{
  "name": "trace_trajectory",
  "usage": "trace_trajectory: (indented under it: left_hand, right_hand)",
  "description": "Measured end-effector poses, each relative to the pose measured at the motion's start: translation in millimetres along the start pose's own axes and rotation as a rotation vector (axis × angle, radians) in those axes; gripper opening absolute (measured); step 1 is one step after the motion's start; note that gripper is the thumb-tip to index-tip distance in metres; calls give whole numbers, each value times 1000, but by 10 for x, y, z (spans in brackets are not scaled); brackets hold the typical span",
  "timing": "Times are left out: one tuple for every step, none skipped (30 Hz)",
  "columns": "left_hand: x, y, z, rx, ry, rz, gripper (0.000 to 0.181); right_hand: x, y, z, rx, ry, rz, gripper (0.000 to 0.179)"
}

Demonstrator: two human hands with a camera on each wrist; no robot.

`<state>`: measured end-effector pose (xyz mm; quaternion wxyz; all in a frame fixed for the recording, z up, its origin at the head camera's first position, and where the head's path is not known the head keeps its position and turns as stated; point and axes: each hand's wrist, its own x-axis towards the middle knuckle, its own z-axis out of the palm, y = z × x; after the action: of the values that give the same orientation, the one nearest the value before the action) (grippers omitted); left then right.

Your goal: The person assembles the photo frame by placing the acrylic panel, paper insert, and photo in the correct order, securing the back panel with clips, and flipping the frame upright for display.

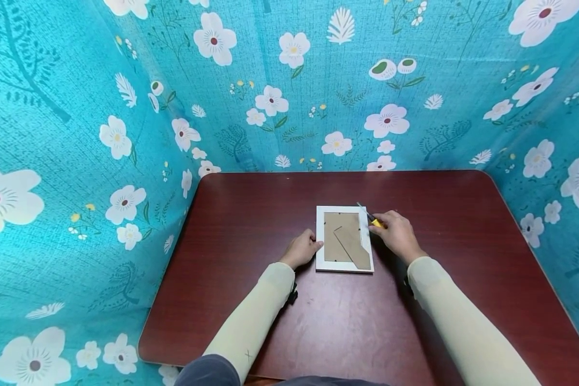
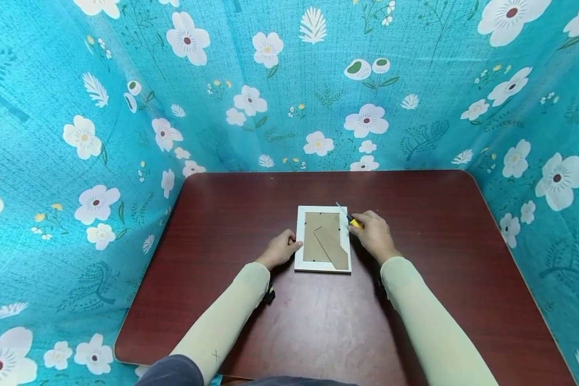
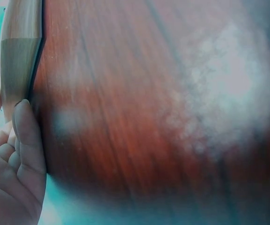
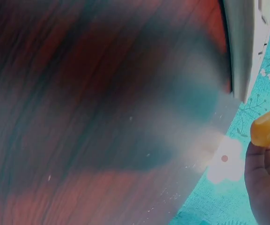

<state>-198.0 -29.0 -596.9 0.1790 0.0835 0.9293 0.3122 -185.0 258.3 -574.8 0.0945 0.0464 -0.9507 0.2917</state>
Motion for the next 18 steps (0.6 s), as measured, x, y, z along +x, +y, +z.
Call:
trace_trajectory:
  left_hand:
    - [-2, 0, -1, 0, -1, 0, 30]
    - [-3, 0, -3, 0, -2, 1, 30]
    - [-3, 1, -3, -2, -2, 2, 30]
    - [-2, 2, -3, -1, -1, 5, 30]
    - [-2, 3, -3, 1, 1, 7, 30]
    - [-2, 5, -5, 2, 3, 10, 30]
    - [-2, 6, -5, 5, 5, 13, 30]
    - [-1, 7, -5, 6, 5, 14, 31]
    - [-3, 7, -4, 6, 6, 16, 31]
    - [-5, 6, -4, 7, 6, 15, 31]
    - [-6, 5, -3, 7, 6, 14, 31]
    - [-7, 3, -1, 6, 6, 14, 30]
    - [-7, 1, 0, 7, 7, 13, 30]
    - [-8, 0, 1, 7, 8, 13, 30]
    - [-8, -2, 1, 7, 10, 14, 30]
    - [-7, -3, 1, 9, 12, 15, 29]
    - [-6, -1, 1, 10, 14, 19, 29]
    - [-5, -1, 1, 10, 15, 21, 29]
  right_hand:
    - [2, 15, -8, -4, 1, 4, 38]
    - [5, 29, -15, -13, 1, 10, 38]
    - [9, 47, -23, -20, -1, 16, 37]
    - [11, 58, -34, -30, -5, 27, 38]
    - [14, 71, -46, -38, -9, 40, 38]
    - [18, 91, -56, -48, -11, 52, 38]
    - [21, 108, -68, -55, -14, 63, 38]
    - [23, 133, -77, -63, -18, 74, 38]
    - [24, 157, -85, -68, -21, 86, 38]
    - [24, 182, -92, -72, -23, 93, 39]
    - [26, 218, -95, -77, -21, 96, 38]
    - [25, 251, -100, -81, -19, 97, 38]
    - [23, 282, -103, -84, -17, 103, 38]
    - [22, 315, -106, -87, -12, 105, 37]
    - [20, 341, -113, -86, -6, 104, 37]
    - [17, 367, -119, -85, -2, 103, 37]
    - [15, 392, -126, -87, 2, 104, 37]
    - [13, 411, -133, -87, 4, 103, 36]
